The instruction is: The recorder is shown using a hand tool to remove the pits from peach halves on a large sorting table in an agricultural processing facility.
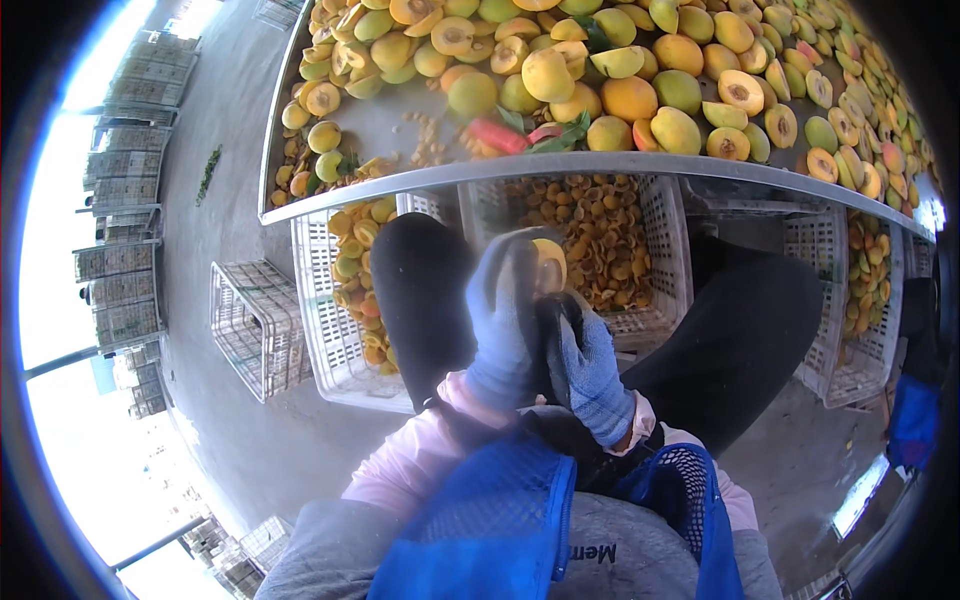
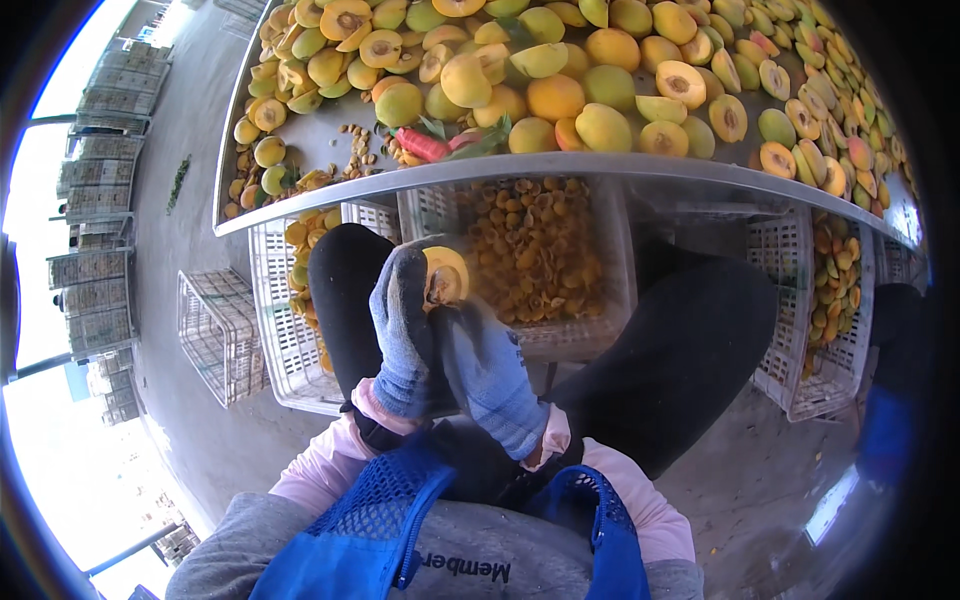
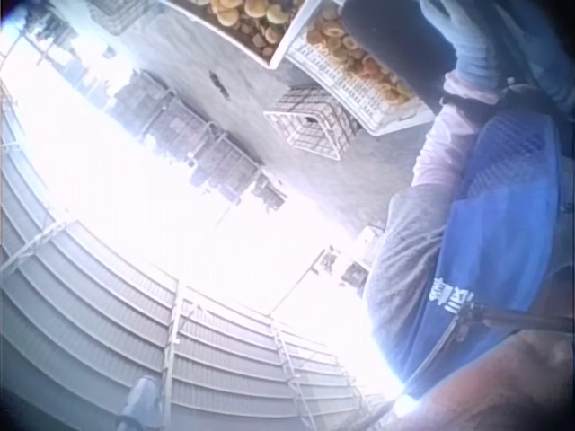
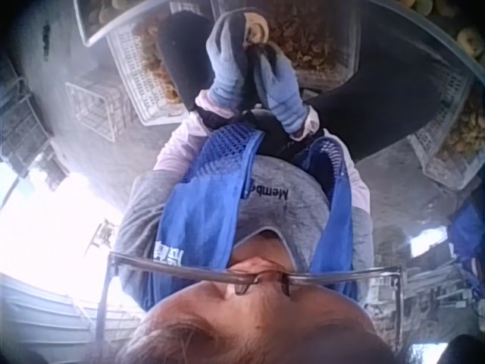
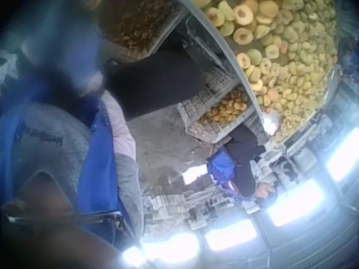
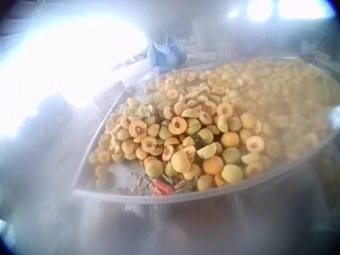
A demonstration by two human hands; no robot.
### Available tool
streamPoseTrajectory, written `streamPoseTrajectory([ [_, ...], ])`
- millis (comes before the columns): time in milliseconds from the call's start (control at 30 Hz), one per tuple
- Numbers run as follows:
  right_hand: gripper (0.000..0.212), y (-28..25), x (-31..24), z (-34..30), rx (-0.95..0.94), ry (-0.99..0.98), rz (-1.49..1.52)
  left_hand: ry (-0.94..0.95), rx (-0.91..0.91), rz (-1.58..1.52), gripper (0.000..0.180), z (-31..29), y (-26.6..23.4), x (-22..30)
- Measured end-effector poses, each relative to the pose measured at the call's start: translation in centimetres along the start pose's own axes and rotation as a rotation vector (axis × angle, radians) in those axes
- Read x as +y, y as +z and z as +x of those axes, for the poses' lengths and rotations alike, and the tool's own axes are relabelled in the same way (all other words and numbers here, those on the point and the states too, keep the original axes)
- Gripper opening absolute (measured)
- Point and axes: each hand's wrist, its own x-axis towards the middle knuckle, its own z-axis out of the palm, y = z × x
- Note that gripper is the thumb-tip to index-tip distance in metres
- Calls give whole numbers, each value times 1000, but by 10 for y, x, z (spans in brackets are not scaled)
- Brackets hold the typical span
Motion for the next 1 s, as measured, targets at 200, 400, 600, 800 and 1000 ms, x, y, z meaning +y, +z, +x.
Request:
streamPoseTrajectory([
  [200,28,-5,5,-2,-63,34,-3,-197,-8,-229,22,1,-2,5],
  [400,30,-16,36,-6,-90,9,-10,-106,-264,-5,23,13,-12,3],
  [600,29,-7,29,2,46,177,491,-186,-190,-154,21,15,0,9],
  [800,34,-32,0,28,-1,190,555,141,-308,154,27,15,-26,15],
  [1000,29,-34,-10,31,-12,-63,248,-338,-671,-82,24,35,-35,25],
])
